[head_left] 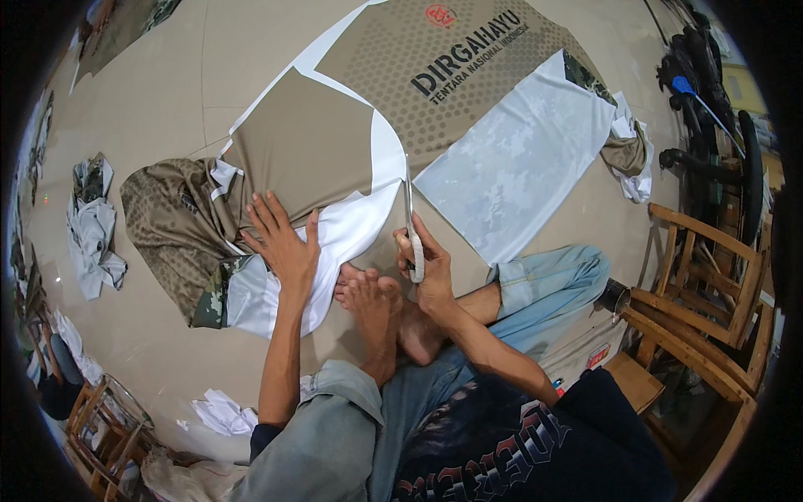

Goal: The person sits on the floor and uses scissors to cut a large piece of white fabric that is layered over a camouflage-patterned shirt. They follow the contours of the shirt to cut the fabric into a matching shape, then set the cut piece aside.

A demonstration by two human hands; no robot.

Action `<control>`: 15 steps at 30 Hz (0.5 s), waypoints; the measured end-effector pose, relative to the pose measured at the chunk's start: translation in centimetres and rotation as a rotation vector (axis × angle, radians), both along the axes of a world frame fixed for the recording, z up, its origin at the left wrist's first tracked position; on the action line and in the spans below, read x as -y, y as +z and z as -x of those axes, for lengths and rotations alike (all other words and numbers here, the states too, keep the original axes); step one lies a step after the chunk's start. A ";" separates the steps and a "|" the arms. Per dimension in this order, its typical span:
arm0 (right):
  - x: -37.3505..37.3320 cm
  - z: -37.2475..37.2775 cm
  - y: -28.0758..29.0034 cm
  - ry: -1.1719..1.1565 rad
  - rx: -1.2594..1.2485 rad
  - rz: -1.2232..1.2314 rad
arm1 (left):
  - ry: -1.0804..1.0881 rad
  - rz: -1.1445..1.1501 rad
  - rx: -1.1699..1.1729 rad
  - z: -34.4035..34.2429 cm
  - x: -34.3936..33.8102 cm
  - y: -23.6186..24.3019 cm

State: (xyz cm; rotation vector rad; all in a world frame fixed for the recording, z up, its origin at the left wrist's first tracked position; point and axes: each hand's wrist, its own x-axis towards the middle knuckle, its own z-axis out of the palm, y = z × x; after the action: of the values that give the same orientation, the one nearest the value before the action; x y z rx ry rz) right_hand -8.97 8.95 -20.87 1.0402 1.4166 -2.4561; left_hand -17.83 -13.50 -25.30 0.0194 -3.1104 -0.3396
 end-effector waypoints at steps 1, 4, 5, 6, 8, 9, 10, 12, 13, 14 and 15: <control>-0.1 -0.1 0.0 0.005 0.004 0.011 | 0.010 0.007 0.017 0.0 0.0 -0.1; -0.7 -0.1 0.4 0.017 0.007 0.015 | 0.023 0.012 0.046 0.1 -0.2 -0.2; -1.0 -0.1 0.6 0.023 0.005 -0.001 | 0.019 0.005 0.043 0.2 -0.3 -0.1; -1.1 0.0 0.8 0.036 0.007 -0.012 | 0.022 0.002 0.043 0.1 -0.2 -0.1; -1.8 0.2 1.1 0.087 0.052 -0.063 | 0.016 0.002 0.037 0.0 -0.1 0.0; -2.4 0.3 1.2 0.114 0.074 -0.092 | 0.015 -0.001 0.033 0.0 -0.1 0.0; -3.2 0.4 0.9 0.112 0.060 -0.067 | 0.014 -0.004 0.028 0.0 -0.1 0.0; -4.6 0.6 0.4 0.109 0.031 -0.015 | 0.013 -0.010 0.018 0.1 -0.1 -0.1; -5.1 1.0 0.3 0.118 0.017 -0.005 | 0.011 -0.001 0.004 0.0 -0.1 -0.2; -5.6 1.5 0.1 0.127 0.002 0.006 | 0.010 0.008 -0.010 0.0 0.0 -0.3; -5.9 2.1 0.1 0.133 -0.012 0.018 | 0.006 0.018 -0.024 0.1 0.0 -0.3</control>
State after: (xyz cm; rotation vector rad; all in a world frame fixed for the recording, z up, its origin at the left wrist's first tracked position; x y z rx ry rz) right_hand -11.05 14.82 -20.78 0.8984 1.4158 -2.3796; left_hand -17.94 -13.49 -25.61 0.0247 -3.0886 -0.3097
